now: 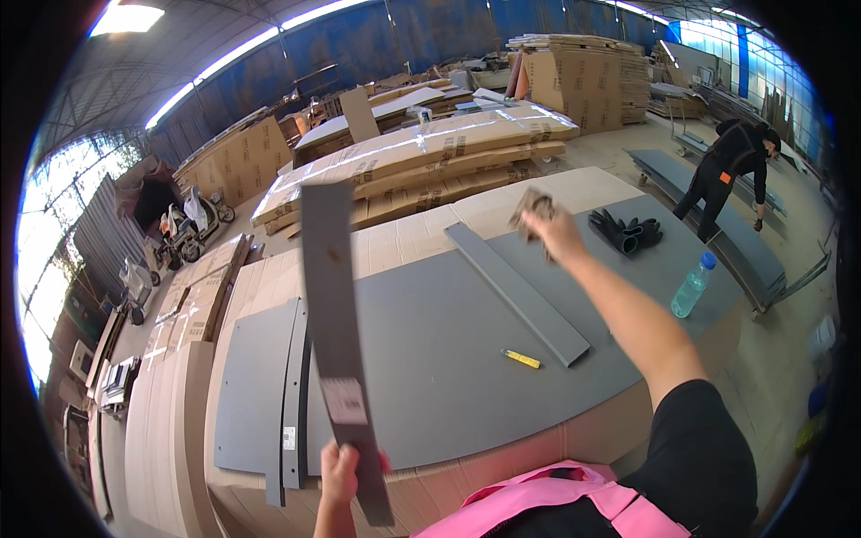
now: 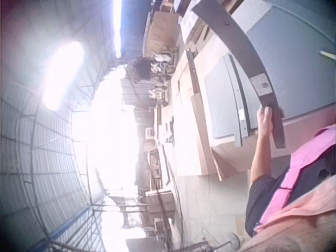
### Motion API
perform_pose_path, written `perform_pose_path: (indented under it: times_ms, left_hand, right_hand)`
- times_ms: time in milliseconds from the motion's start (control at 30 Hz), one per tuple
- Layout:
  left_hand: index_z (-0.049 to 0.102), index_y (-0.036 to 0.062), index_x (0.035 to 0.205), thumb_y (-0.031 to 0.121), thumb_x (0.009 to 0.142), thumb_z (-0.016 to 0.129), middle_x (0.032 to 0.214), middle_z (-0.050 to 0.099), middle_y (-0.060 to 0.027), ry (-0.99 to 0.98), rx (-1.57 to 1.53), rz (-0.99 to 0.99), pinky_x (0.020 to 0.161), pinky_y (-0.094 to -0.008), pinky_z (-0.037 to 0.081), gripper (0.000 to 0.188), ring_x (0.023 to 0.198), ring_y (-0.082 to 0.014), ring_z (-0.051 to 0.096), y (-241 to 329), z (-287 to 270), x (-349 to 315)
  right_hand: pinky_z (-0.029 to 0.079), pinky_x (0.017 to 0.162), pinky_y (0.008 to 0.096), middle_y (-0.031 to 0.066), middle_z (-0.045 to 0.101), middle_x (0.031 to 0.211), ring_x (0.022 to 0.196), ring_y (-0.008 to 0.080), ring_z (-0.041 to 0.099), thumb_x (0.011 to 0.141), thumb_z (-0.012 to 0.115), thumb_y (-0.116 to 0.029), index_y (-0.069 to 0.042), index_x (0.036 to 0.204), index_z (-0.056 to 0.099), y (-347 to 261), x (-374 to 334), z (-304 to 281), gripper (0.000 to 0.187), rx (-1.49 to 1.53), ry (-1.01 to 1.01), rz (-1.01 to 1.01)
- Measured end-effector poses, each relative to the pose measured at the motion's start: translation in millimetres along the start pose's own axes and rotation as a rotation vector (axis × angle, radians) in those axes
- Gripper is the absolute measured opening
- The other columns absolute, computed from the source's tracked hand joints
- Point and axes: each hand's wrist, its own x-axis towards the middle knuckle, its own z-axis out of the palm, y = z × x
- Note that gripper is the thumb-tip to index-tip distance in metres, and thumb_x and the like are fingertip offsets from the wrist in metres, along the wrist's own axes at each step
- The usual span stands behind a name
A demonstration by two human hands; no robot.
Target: The person deburrs and cleans several gray metal panels on a workbench. They use a utility knife to scrape edges, wipe surfaces with a cloth, and occasionally apply liquid from a bottle. The person puts on black gloves and continues to scrape and wipe the panels before placing them aside.
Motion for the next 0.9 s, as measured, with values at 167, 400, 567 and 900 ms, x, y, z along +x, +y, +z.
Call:
perform_pose_path:
  times_ms: [167,400,567,900]
  left_hand:
    - [0.052,0.0061,0.111,0.053,0.105,0.05,0.084,0.066,-0.0122,0.498,-0.262,0.015,0.061,-0.0383,0.057,0.047,0.064,-0.024,0.066,3.7,54.1,128.4]
    - [0.049,0.0044,0.11,0.05,0.107,0.047,0.095,0.066,-0.0143,0.469,-0.531,-0.084,0.069,-0.0402,0.057,0.045,0.075,-0.0237,0.067,-71.3,191.8,263.0]
    - [0.048,0.0001,0.137,0.041,0.107,0.051,0.119,0.063,-0.0128,0.292,-0.121,-0.291,0.08,-0.0352,0.056,0.051,0.103,-0.0201,0.064,-171.3,238.4,314.8]
    - [0.047,0.0049,0.147,0.024,0.095,0.068,0.144,0.051,-0.0205,0.608,1.276,-0.056,0.113,-0.0467,0.037,0.06,0.134,-0.0359,0.047,-170.4,-78.6,167.8]
  right_hand:
    - [0.058,0.079,0.0323,0.008,0.07,0.109,0.093,0.0154,0.068,0.092,0.073,-0.012,-0.001,0.125,0.057,38.8,-156.9,43.9,0.038,0.534,-0.546,0.225]
    - [0.055,0.093,0.0437,0.0137,0.054,0.14,0.118,0.0363,0.062,0.064,0.093,-0.025,-0.012,0.153,0.036,51.0,-210.1,-8.5,0.106,-0.502,-0.284,-0.37]
    - [0.058,0.087,0.0435,0.0091,0.064,0.126,0.106,0.0342,0.068,0.068,0.081,-0.016,-0.019,0.142,0.052,98.3,-165.1,-42.5,0.079,-0.63,-0.211,-0.236]
    - [0.052,0.096,0.0407,0.0164,0.07,0.115,0.108,0.0326,0.068,0.086,0.075,-0.005,-0.004,0.124,0.061,139.1,-144.8,-70.5,0.041,-0.37,-0.052,0.036]
